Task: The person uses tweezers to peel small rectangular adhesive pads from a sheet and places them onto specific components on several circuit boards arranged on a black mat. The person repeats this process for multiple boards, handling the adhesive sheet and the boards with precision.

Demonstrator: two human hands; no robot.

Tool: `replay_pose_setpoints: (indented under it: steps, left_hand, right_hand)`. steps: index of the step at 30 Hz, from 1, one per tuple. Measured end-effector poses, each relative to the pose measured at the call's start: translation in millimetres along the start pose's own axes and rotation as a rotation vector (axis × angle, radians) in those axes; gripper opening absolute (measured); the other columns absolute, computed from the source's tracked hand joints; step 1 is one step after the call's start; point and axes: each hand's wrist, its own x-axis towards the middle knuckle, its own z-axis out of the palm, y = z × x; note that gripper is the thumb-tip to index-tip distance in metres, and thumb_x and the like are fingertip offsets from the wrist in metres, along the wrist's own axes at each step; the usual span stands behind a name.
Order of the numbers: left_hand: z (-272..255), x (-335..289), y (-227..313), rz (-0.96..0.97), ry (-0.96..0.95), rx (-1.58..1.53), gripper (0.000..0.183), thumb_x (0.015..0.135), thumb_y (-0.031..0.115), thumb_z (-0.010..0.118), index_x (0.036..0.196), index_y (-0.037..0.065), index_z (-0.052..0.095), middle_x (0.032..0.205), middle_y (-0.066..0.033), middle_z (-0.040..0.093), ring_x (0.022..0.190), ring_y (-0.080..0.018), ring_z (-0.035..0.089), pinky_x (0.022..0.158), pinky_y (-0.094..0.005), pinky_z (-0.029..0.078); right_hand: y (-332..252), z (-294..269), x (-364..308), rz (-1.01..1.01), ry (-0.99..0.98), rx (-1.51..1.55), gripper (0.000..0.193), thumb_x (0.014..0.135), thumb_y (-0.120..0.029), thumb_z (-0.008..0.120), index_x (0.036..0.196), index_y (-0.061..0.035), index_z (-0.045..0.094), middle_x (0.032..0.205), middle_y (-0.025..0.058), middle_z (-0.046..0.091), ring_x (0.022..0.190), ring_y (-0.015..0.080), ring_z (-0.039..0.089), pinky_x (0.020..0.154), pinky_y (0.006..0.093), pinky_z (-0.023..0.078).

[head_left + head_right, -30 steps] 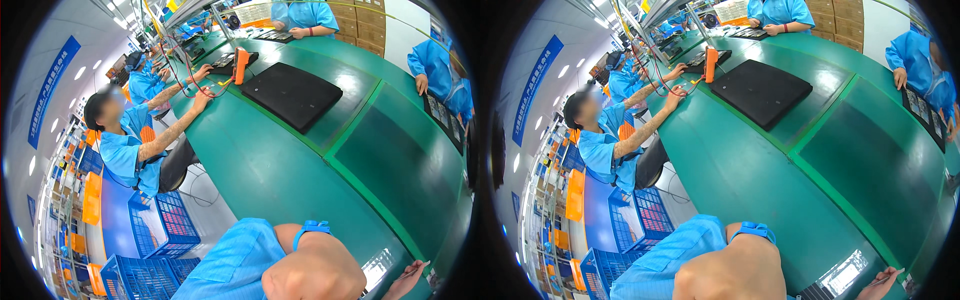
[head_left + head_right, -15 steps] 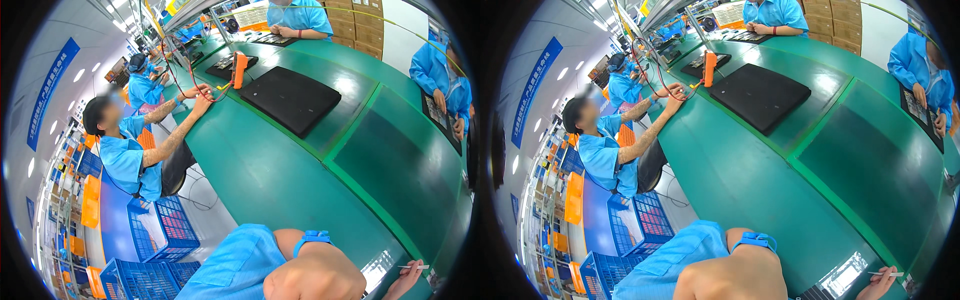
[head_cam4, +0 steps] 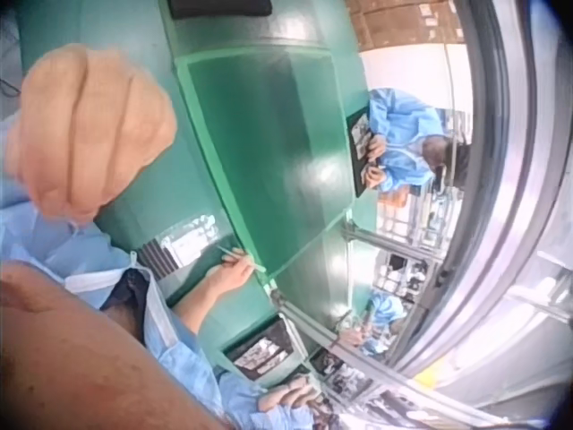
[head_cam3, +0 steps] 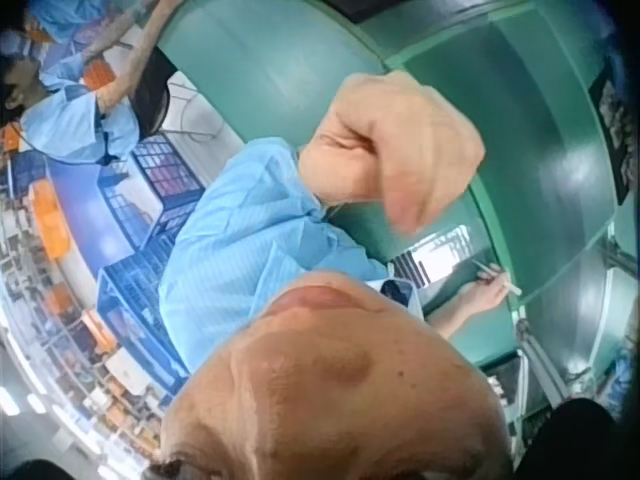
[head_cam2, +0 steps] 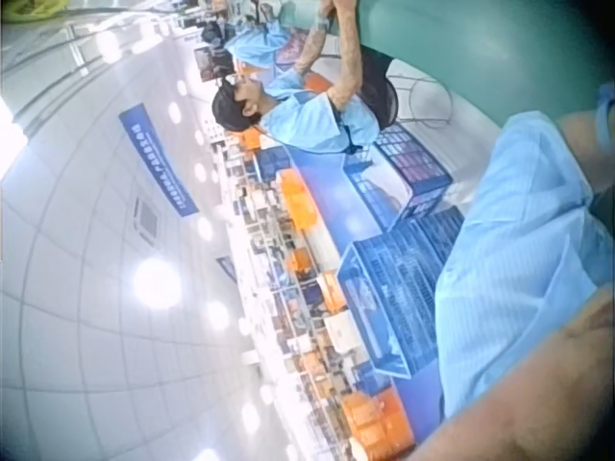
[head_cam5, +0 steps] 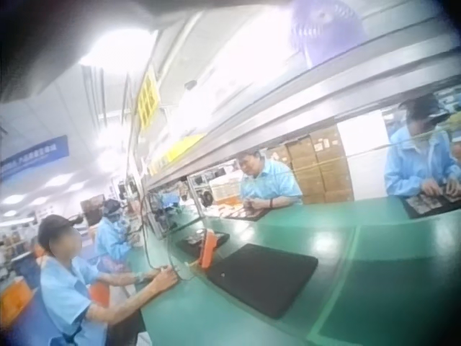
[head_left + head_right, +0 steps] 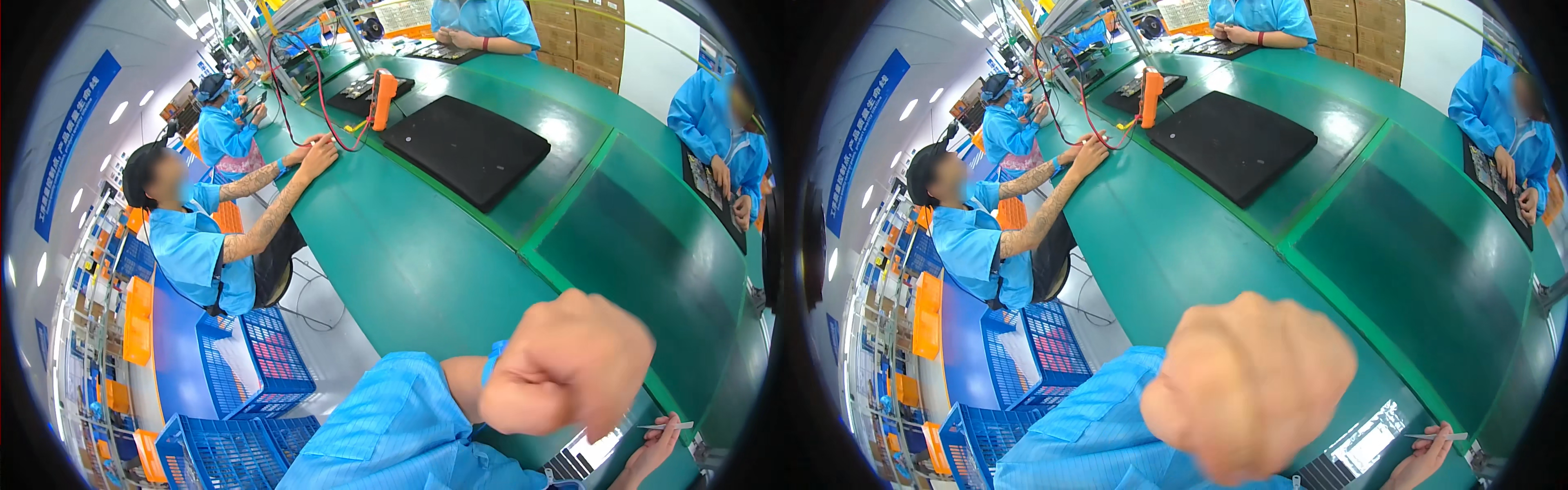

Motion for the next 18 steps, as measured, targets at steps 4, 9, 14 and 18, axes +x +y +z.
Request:
replay_pose_setpoints:
  steps: [4,9,14,18]
  left_hand:
    - [23,16,-10,0.162,0.088,0.05,0.018,0.076,0.01,0.047,0.078,0.009,0.065,0.087,-0.013,0.057,0.076,-0.0195,0.052,0.052,-0.028,0.043]
    - [32,12,-16,0.171,0.105,0.006,0.028,0.09,0.031,0.048,0.079,0.01,0.064,0.096,-0.0222,0.052,0.079,-0.0204,0.051,0.051,-0.022,0.044]
    - [37,7,-23,0.278,0.108,0.049,0.032,0.091,0.032,0.048,0.073,0.008,0.06,0.09,-0.0203,0.053,0.075,-0.02,0.051,0.047,-0.0212,0.043]
    - [50,27,-27,0.452,0.285,0.122,0.023,0.087,0.018,0.055,0.067,0.009,0.061,0.074,-0.0114,0.051,0.06,-0.0166,0.049,0.044,-0.0274,0.038]
  right_hand:
    - [-6,-4,-4,-0.01,-0.035,-0.013,0.02,0.095,-0.014,0.05,0.104,0.0027,0.054,0.083,0.0083,0.057,0.057,0.0084,0.045,0.054,0.0185,0.038]
    - [-19,12,-8,-0.055,-0.051,-0.065,0.018,0.095,-0.015,0.049,0.095,0.0033,0.051,0.079,0.0135,0.058,0.056,0.0116,0.048,0.051,0.0205,0.04]
    - [-12,17,-9,0.052,0.137,0.01,0.028,0.095,-0.021,0.052,0.11,0.0017,0.055,0.078,0.0008,0.053,0.052,0.0007,0.032,0.048,0.015,0.027]
    - [-11,10,-6,0.05,0.135,-0.017,0.027,0.096,-0.02,0.052,0.11,0.0019,0.055,0.078,0.001,0.053,0.052,0.0012,0.033,0.049,0.0151,0.028]
